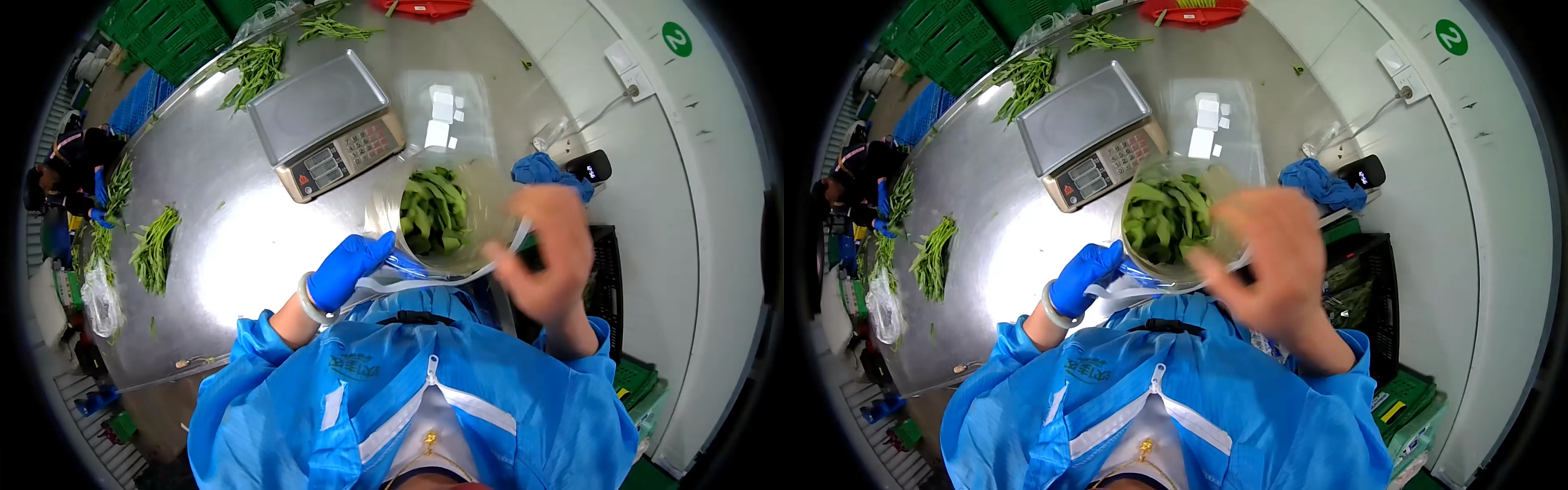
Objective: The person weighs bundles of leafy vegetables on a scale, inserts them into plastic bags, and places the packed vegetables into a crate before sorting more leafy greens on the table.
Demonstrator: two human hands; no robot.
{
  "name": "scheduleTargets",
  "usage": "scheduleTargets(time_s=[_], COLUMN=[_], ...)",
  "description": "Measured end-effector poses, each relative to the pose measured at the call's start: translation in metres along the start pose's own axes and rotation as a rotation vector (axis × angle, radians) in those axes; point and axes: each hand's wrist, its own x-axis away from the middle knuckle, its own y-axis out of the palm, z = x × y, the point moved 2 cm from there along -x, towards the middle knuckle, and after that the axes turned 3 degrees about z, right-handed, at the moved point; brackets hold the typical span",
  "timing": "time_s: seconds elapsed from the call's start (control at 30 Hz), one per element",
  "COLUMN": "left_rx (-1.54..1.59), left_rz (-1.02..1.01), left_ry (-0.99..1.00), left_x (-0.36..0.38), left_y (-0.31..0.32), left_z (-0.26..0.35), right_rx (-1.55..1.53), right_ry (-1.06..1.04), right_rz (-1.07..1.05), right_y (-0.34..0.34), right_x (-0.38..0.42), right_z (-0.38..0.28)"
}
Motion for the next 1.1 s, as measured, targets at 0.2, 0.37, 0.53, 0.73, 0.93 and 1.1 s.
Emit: scheduleTargets(time_s=[0.2, 0.37, 0.53, 0.73, 0.93, 1.1], left_rx=[0.059, 0.203, 0.081, 0.029, 0.324, 0.363], left_rz=[-0.083, -0.257, -0.150, -0.189, -0.377, -0.089], left_ry=[0.010, 0.134, 0.114, 0.104, 0.176, 0.589], left_x=[-0.002, 0.005, 0.018, 0.033, 0.006, -0.013], left_y=[0.005, 0.000, -0.006, -0.005, -0.023, -0.061], left_z=[0.002, 0.002, -0.011, -0.002, -0.011, 0.031], right_rx=[0.022, -0.719, -0.341, 0.438, -0.646, -0.754], right_ry=[-0.215, -0.004, -0.393, 0.021, 0.522, 0.516], right_rz=[-0.434, 0.723, 0.841, -0.221, -0.265, 0.178], right_y=[0.047, -0.141, -0.188, -0.013, 0.078, 0.086], right_x=[0.003, -0.048, -0.019, 0.029, 0.031, 0.000], right_z=[-0.017, -0.047, -0.011, 0.073, 0.076, 0.093])
